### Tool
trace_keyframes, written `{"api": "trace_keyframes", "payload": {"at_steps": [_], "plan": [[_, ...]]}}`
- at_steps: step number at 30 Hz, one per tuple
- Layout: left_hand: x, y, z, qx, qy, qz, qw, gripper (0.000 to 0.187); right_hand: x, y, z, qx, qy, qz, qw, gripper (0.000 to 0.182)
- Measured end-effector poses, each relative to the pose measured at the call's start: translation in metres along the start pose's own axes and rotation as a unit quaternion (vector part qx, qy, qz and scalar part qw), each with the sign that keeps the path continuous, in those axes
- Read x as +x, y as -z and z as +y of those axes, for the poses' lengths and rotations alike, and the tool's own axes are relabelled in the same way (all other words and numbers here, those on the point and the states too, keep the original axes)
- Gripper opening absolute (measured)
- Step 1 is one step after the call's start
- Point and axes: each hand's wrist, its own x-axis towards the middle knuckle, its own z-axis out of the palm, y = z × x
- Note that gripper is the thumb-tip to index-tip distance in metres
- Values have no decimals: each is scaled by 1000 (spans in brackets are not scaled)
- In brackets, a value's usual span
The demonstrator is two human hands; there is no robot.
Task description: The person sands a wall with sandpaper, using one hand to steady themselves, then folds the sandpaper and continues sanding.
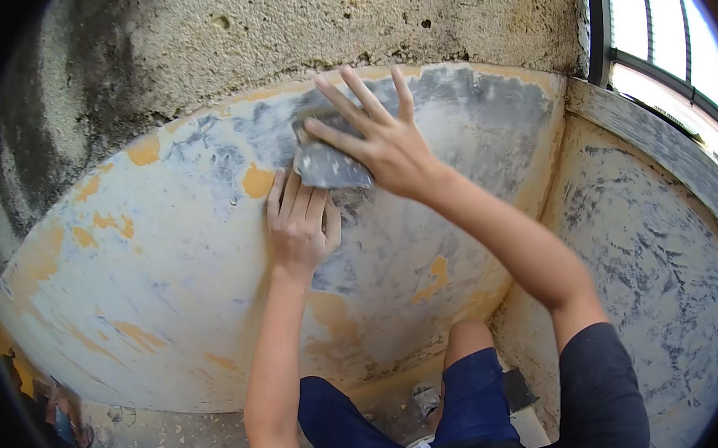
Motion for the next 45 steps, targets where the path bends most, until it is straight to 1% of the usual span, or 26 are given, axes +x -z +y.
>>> {"api": "trace_keyframes", "payload": {"at_steps": [2, 4, 5, 8, 9, 11, 12, 14, 15, 16, 18, 19, 20, 23, 24, 26, 27, 28, 29, 30, 32, 34, 37, 39, 43, 45], "plan": [[-1, 16, 12, 19, -13, 17, 1000, 32, -32, -5, -19, 62, -80, -4, 995, 70], [-30, 26, 33, -26, 48, 69, 996, 29, -74, -20, -47, 43, -115, -9, 992, 58], [-51, 28, 44, -38, 82, 75, 993, 29, -93, -29, -70, 99, -148, 14, 984, 56], [-120, 17, 80, -166, 233, 95, 953, 31, -140, -37, -141, 157, -210, 33, 964, 58], [-135, 17, 94, -162, 243, 93, 952, 31, -152, -33, -161, 164, -207, 26, 964, 58], [-161, 18, 114, -245, 363, 84, 895, 28, -170, -24, -197, 218, -238, 26, 946, 61], [-179, 17, 120, -243, 372, 81, 892, 28, -179, -21, -212, 223, -237, 18, 945, 61], [-201, 16, 128, -403, 501, 40, 765, 29, -191, -13, -231, 389, -307, 24, 868, 63], [-212, 19, 128, -431, 520, -14, 737, 30, -196, -9, -235, 390, -308, 27, 867, 52], [-211, 23, 129, -425, 529, -17, 734, 30, -203, -11, -242, 397, -310, 20, 863, 52], [-209, 24, 126, -468, 554, -67, 685, 31, -217, -17, -256, 471, -412, 54, 778, 41], [-213, 20, 125, -498, 577, -51, 645, 33, -217, -12, -262, 531, -492, 42, 688, 36], [-218, 19, 125, -495, 585, -53, 640, 33, -218, -9, -264, 533, -496, 33, 684, 36], [-224, 14, 123, -506, 600, -62, 617, 35, -216, -7, -265, 611, -569, 38, 548, 37], [-225, 12, 124, -515, 605, -59, 604, 34, -216, -7, -263, 611, -572, 32, 546, 37], [-220, 14, 122, -521, 616, -56, 588, 34, -212, -4, -259, 637, -594, 14, 491, 33], [-216, 17, 121, -551, 634, -48, 540, 35, -212, -2, -256, 638, -597, 8, 487, 33], [-214, 19, 119, -579, 650, -39, 491, 36, -212, 0, -252, 679, -606, -4, 415, 30], [-216, 19, 118, -575, 656, -39, 488, 36, -213, 2, -249, 714, -612, -15, 340, 27], [-218, 19, 116, -580, 651, -54, 486, 36, -213, 4, -247, 715, -614, -21, 335, 27], [-221, 19, 114, -583, 648, -65, 486, 35, -213, 5, -241, 744, -625, -8, 235, 23], [-223, 19, 113, -584, 615, -84, 524, 34, -219, 4, -235, 755, -611, -26, 236, 26], [-216, 20, 114, -591, 619, -96, 508, 30, -220, 9, -231, 752, -606, -50, 255, 29], [-208, 21, 116, -596, 613, -92, 510, 31, -226, 9, -230, 748, -588, -71, 301, 33], [-217, 18, 117, -594, 596, -108, 530, 31, -246, -2, -231, 747, -582, -103, 305, 36], [-219, 16, 113, -606, 598, -92, 516, 31, -252, -8, -231, 750, -578, -99, 305, 36]]}}
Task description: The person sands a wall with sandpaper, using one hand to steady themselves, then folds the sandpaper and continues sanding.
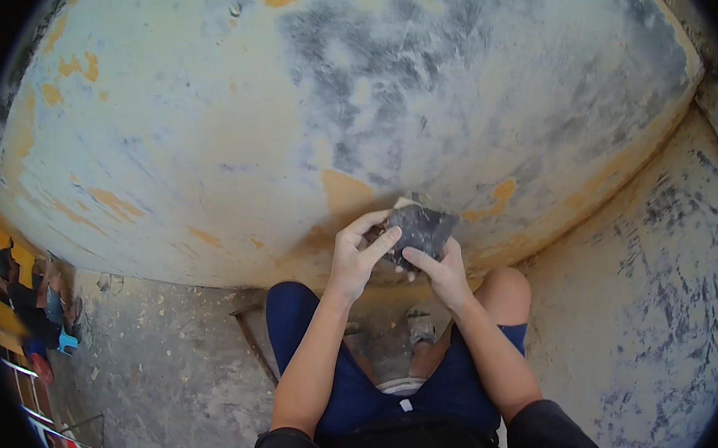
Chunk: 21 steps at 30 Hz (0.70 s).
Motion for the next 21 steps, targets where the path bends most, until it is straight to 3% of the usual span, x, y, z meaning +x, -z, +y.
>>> {"api": "trace_keyframes", "payload": {"at_steps": [10, 14, 17, 19, 21], "plan": [[-1, 4, -1, -49, 14, 3, 999, 30, -1, 13, 1, 48, -1, 4, 999, 32], [-1, 2, -4, 28, 1, 4, 1000, 29, -7, 10, -12, 3, -10, 29, 1000, 30], [-2, -2, -5, 61, 6, -6, 998, 28, -7, 15, -13, 28, 64, 59, 996, 33], [-2, -1, -6, 121, 23, -22, 992, 27, -8, 26, -13, 21, 12, 53, 998, 35], [-1, -6, -7, 136, 37, -36, 989, 27, -9, 30, -14, 22, 20, 68, 997, 33]]}}
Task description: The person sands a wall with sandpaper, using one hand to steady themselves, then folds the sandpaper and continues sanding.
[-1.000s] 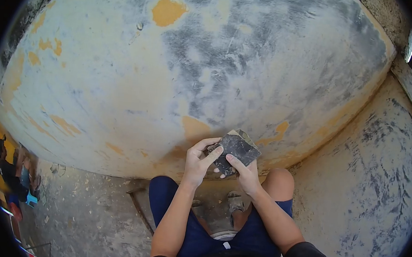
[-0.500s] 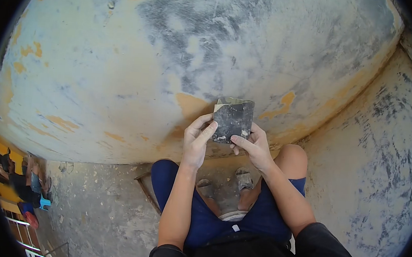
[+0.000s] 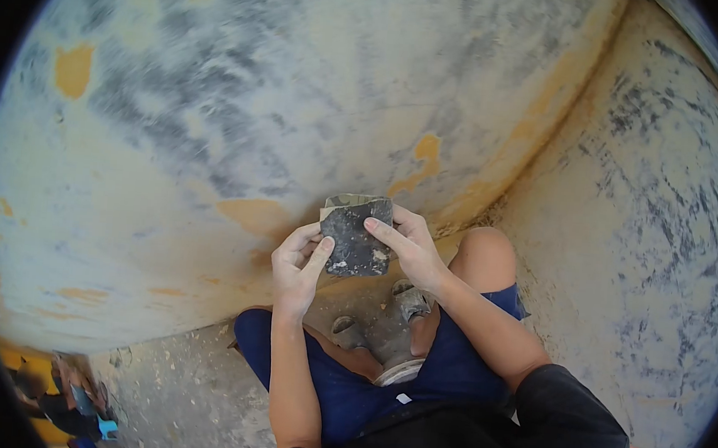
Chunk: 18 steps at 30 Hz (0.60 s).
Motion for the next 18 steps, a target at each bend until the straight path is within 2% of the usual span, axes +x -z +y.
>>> {"api": "trace_keyframes", "payload": {"at_steps": [6, 8, 9, 11, 12, 14, 15, 16, 18], "plan": [[7, -12, -9, 100, 18, 17, 995, 26, -3, 10, 5, -44, -24, -3, 999, 32], [9, -17, -7, 274, -41, 76, 958, 28, -5, 7, 12, -58, -40, -2, 998, 32], [9, -20, -6, 274, -41, 71, 958, 28, -5, 7, 22, -89, -27, 22, 995, 32], [9, -26, -4, 337, -133, 90, 928, 31, -6, 7, 23, -167, -32, 59, 984, 32], [7, -29, -2, 337, -134, 84, 928, 31, -6, 9, 24, -165, -32, 64, 984, 32], [4, -35, 4, 296, -100, 3, 950, 36, -4, 11, 28, -191, -24, 88, 977, 34], [2, -38, 8, 329, -85, -26, 940, 47, -4, 11, 30, -191, -24, 91, 977, 34], [2, -39, 5, 328, -85, -29, 940, 47, -4, 10, 29, -180, -13, 96, 979, 37], [0, -41, -1, 361, -126, -85, 920, 62, -3, 13, 32, -169, -2, 98, 981, 41]]}}
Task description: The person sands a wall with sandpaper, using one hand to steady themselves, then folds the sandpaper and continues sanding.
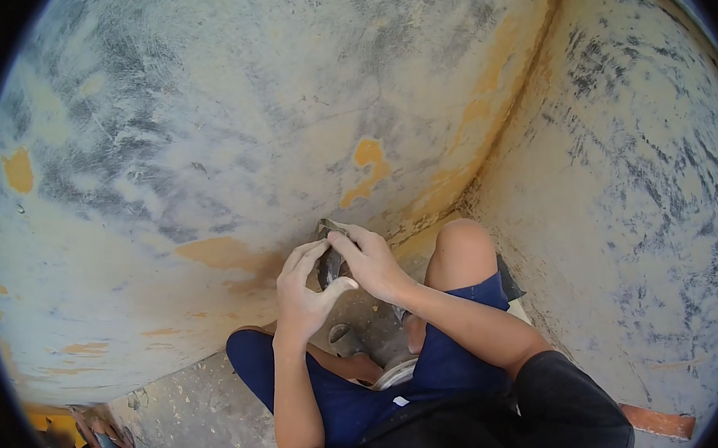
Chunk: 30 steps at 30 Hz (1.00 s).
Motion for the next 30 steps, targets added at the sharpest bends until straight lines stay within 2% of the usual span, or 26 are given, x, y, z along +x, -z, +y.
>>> {"api": "trace_keyframes", "payload": {"at_steps": [2, 3, 4, 7, 9, 10, 12, 15, 16, 18, 19, 21, 22, 24, 27, 29, 30], "plan": [[1, -3, 4, 17, -3, 10, 1000, 64, 4, -2, 2, 93, -57, -3, 994, 53], [1, -3, 5, 3, 18, 22, 1000, 64, 3, 0, 1, 79, -67, -14, 995, 65], [0, -2, 6, -9, 39, 38, 998, 64, 3, 1, 2, 80, -63, -27, 994, 65], [-3, -4, -2, -7, 30, 99, 995, 41, 7, -6, -2, 78, -51, -54, 994, 56], [-3, -2, -5, -31, 21, 148, 988, 25, 3, -15, -16, 87, -33, -1, 996, 46], [-3, 3, -6, -19, 24, 170, 985, 25, 4, -18, -12, 88, -25, -26, 995, 46], [-5, 13, -6, -67, 83, 158, 982, 22, 11, -21, 0, -115, 87, 100, 985, 44], [-7, 21, -11, -76, 85, 191, 975, 22, 17, -22, 5, -136, 101, 95, 981, 46], [-8, 22, -13, -90, 84, 200, 972, 22, 18, -25, 0, -134, 106, 85, 982, 46], [-9, 23, -13, -85, 84, 220, 968, 21, 16, -29, -11, 49, 34, -21, 998, 38], [-8, 25, -6, -80, 86, 233, 965, 20, 15, -32, -15, 50, 35, -29, 998, 38], [-6, 31, -4, -71, 87, 251, 961, 19, 11, -39, -21, 46, 5, -51, 998, 25], [-5, 34, -5, -25, 59, 279, 958, 18, 11, -44, -21, 48, 7, -57, 997, 25], [1, 42, -5, 27, 31, 309, 950, 17, 11, -57, -20, 10, 123, -9, 992, 17], [14, 60, 8, 36, 7, 373, 927, 17, 17, -74, -38, -9, 171, 19, 985, 15], [19, 79, 19, 188, -12, 390, 901, 16, 24, -84, -59, -18, 198, 14, 980, 15], [22, 89, 26, 194, -14, 393, 899, 16, 28, -90, -68, -30, 219, 12, 975, 14]]}}
